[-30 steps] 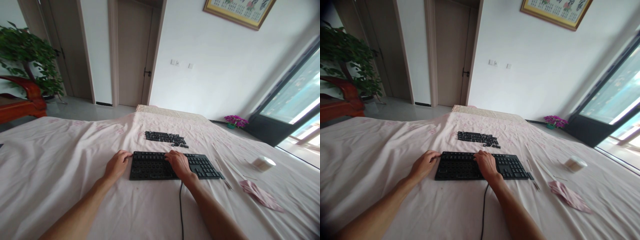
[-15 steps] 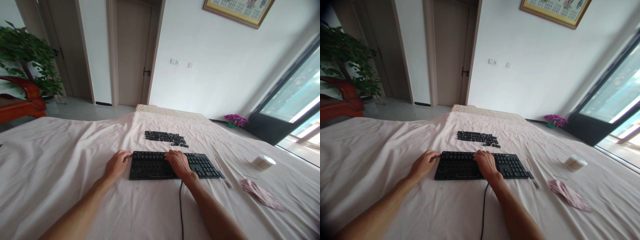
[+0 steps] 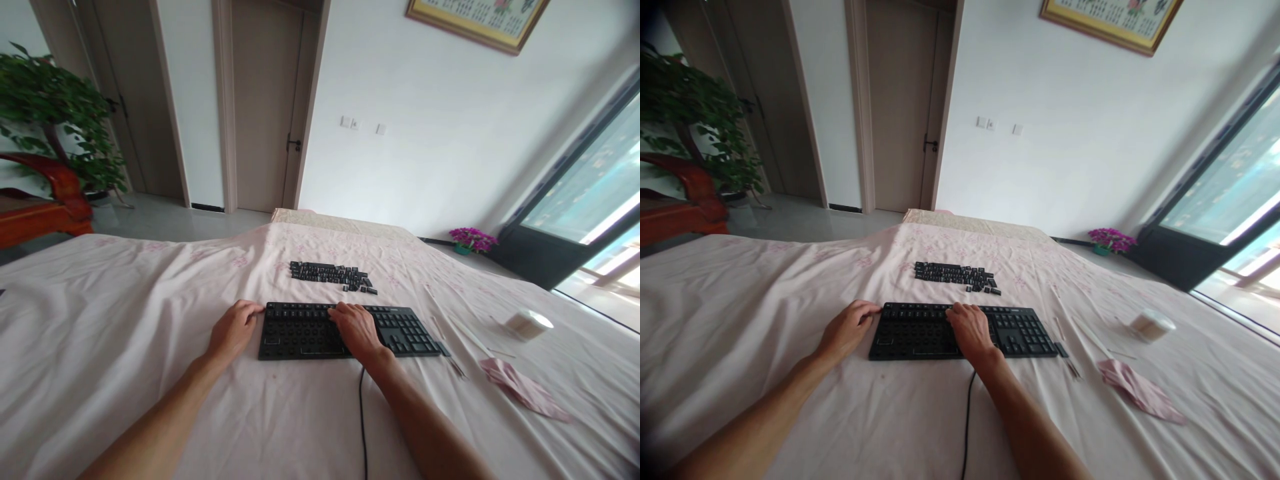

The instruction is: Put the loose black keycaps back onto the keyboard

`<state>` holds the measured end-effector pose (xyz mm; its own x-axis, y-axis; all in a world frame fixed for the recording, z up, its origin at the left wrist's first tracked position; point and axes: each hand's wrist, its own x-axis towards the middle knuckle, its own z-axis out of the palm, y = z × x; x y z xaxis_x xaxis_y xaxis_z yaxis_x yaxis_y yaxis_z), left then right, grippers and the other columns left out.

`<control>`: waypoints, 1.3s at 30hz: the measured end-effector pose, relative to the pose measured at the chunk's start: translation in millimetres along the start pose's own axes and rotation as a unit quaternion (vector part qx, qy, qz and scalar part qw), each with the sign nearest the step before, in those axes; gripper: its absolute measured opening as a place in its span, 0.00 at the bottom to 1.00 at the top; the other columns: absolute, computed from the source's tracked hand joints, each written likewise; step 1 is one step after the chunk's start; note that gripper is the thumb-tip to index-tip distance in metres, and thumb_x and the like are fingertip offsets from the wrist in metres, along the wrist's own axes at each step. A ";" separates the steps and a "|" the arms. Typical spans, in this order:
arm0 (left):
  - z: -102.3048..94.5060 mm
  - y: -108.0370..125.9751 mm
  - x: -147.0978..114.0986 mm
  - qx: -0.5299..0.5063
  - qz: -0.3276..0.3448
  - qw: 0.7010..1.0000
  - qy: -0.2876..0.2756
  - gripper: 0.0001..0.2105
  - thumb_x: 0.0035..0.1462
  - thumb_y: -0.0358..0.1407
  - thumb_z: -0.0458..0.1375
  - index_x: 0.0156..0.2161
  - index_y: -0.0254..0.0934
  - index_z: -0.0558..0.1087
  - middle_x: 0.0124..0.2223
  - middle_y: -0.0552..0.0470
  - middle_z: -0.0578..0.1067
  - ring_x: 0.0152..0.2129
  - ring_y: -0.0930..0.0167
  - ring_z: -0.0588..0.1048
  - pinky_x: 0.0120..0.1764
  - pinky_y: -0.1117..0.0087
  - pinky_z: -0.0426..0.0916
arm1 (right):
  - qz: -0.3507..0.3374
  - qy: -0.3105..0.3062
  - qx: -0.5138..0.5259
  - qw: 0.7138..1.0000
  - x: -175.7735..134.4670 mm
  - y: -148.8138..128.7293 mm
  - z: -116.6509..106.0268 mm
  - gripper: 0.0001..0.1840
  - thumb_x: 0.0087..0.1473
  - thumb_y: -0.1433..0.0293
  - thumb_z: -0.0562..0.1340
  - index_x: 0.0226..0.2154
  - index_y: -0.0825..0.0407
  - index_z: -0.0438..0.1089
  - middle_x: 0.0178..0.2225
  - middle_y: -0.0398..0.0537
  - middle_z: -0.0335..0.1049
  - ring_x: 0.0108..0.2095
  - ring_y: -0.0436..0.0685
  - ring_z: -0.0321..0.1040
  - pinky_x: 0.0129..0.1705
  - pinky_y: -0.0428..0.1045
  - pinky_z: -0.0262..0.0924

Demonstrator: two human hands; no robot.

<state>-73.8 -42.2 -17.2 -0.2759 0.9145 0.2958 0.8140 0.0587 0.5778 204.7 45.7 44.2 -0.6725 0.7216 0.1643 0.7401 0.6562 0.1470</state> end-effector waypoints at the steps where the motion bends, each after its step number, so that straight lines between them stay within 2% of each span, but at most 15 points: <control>1: 0.1 -0.1 -0.1 0.000 0.000 1.000 0.001 0.15 0.54 0.29 0.48 0.43 0.43 0.74 0.48 0.55 0.73 0.45 0.72 0.71 0.48 0.71 0.64 | -0.001 -0.001 -0.002 1.000 -0.4 -0.7 -0.2 0.11 0.62 0.68 0.52 0.38 0.47 0.70 0.35 0.46 0.69 0.38 0.53 0.65 0.39 0.48 0.48; 5: 0.3 -0.6 -0.5 0.001 -0.001 1.000 0.001 0.15 0.54 0.29 0.48 0.43 0.43 0.74 0.48 0.55 0.73 0.45 0.72 0.71 0.47 0.71 0.65 | -0.005 0.001 -0.011 1.000 -4.0 -5.8 -2.6 0.12 0.59 0.73 0.52 0.42 0.48 0.68 0.38 0.49 0.69 0.40 0.55 0.64 0.42 0.49 0.48; 12: 0.6 -1.9 0.0 -0.002 0.009 1.000 0.010 0.15 0.54 0.29 0.48 0.42 0.44 0.74 0.47 0.55 0.73 0.44 0.72 0.72 0.47 0.72 0.65 | -0.004 -0.007 -0.047 0.999 -8.8 -15.8 -2.1 0.20 0.55 0.78 0.53 0.49 0.52 0.64 0.43 0.54 0.67 0.42 0.59 0.62 0.43 0.52 0.49; 17: 0.5 -1.0 0.2 0.000 0.005 1.000 0.007 0.15 0.54 0.29 0.48 0.42 0.43 0.74 0.47 0.54 0.74 0.44 0.72 0.72 0.48 0.72 0.64 | 0.002 -0.013 -0.065 0.998 -8.7 -23.9 -2.2 0.17 0.55 0.79 0.51 0.45 0.55 0.66 0.42 0.55 0.67 0.40 0.58 0.62 0.41 0.52 0.50; 20: 0.0 0.6 -0.4 -0.001 0.000 1.000 0.006 0.15 0.54 0.29 0.48 0.42 0.43 0.74 0.47 0.54 0.73 0.44 0.72 0.72 0.47 0.72 0.64 | 0.010 -0.012 -0.042 0.999 -8.3 -22.2 -5.6 0.16 0.55 0.79 0.51 0.43 0.53 0.69 0.41 0.53 0.68 0.41 0.57 0.63 0.41 0.50 0.51; 24: -0.4 1.3 -1.0 -0.003 0.001 1.000 0.004 0.15 0.54 0.29 0.48 0.42 0.43 0.74 0.47 0.54 0.73 0.45 0.72 0.71 0.47 0.72 0.64 | 0.038 -0.006 0.050 0.998 -4.4 1.1 -6.2 0.18 0.58 0.75 0.50 0.42 0.46 0.72 0.38 0.47 0.70 0.39 0.53 0.66 0.39 0.46 0.52; 26: -0.1 0.6 -0.6 -0.009 0.004 1.000 0.003 0.15 0.55 0.28 0.48 0.42 0.43 0.74 0.47 0.54 0.73 0.45 0.72 0.71 0.48 0.71 0.64 | 0.071 0.014 0.094 0.993 2.1 19.7 -3.6 0.19 0.59 0.74 0.49 0.45 0.43 0.71 0.41 0.45 0.70 0.40 0.52 0.66 0.38 0.45 0.52; 28: 0.6 -0.5 0.1 -0.013 0.002 1.000 0.003 0.16 0.55 0.28 0.48 0.42 0.43 0.74 0.47 0.54 0.73 0.45 0.72 0.71 0.48 0.71 0.64 | 0.131 0.044 0.100 0.985 12.4 38.6 -0.4 0.20 0.61 0.72 0.48 0.48 0.43 0.70 0.44 0.45 0.69 0.42 0.52 0.66 0.38 0.44 0.52; 31: 2.0 -2.1 0.7 -0.015 0.000 1.000 0.002 0.16 0.54 0.28 0.48 0.43 0.43 0.74 0.47 0.54 0.73 0.45 0.72 0.71 0.48 0.71 0.64 | 0.192 0.045 0.058 0.979 32.5 59.9 2.7 0.18 0.61 0.68 0.50 0.47 0.42 0.72 0.45 0.46 0.69 0.44 0.54 0.65 0.38 0.45 0.53; 35: 2.8 -2.8 0.4 -0.012 0.006 1.000 0.004 0.16 0.54 0.28 0.48 0.42 0.43 0.74 0.47 0.54 0.73 0.45 0.72 0.71 0.48 0.71 0.63 | 0.178 0.015 -0.003 0.984 57.1 71.1 4.4 0.16 0.60 0.67 0.52 0.41 0.44 0.75 0.43 0.49 0.69 0.45 0.55 0.63 0.41 0.47 0.52; 39: 2.3 -2.4 0.2 -0.010 0.009 1.000 0.006 0.16 0.54 0.28 0.48 0.42 0.43 0.73 0.47 0.54 0.73 0.45 0.72 0.71 0.49 0.71 0.63 | 0.153 0.003 -0.013 0.988 71.7 71.8 8.6 0.15 0.59 0.69 0.53 0.35 0.48 0.76 0.41 0.51 0.70 0.44 0.56 0.62 0.45 0.49 0.50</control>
<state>-74.6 -41.2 -20.3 -0.2684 0.9103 0.3151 0.8082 0.0348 0.5879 209.6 146.4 58.1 -0.4169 0.8844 0.2097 0.9088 0.4012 0.1143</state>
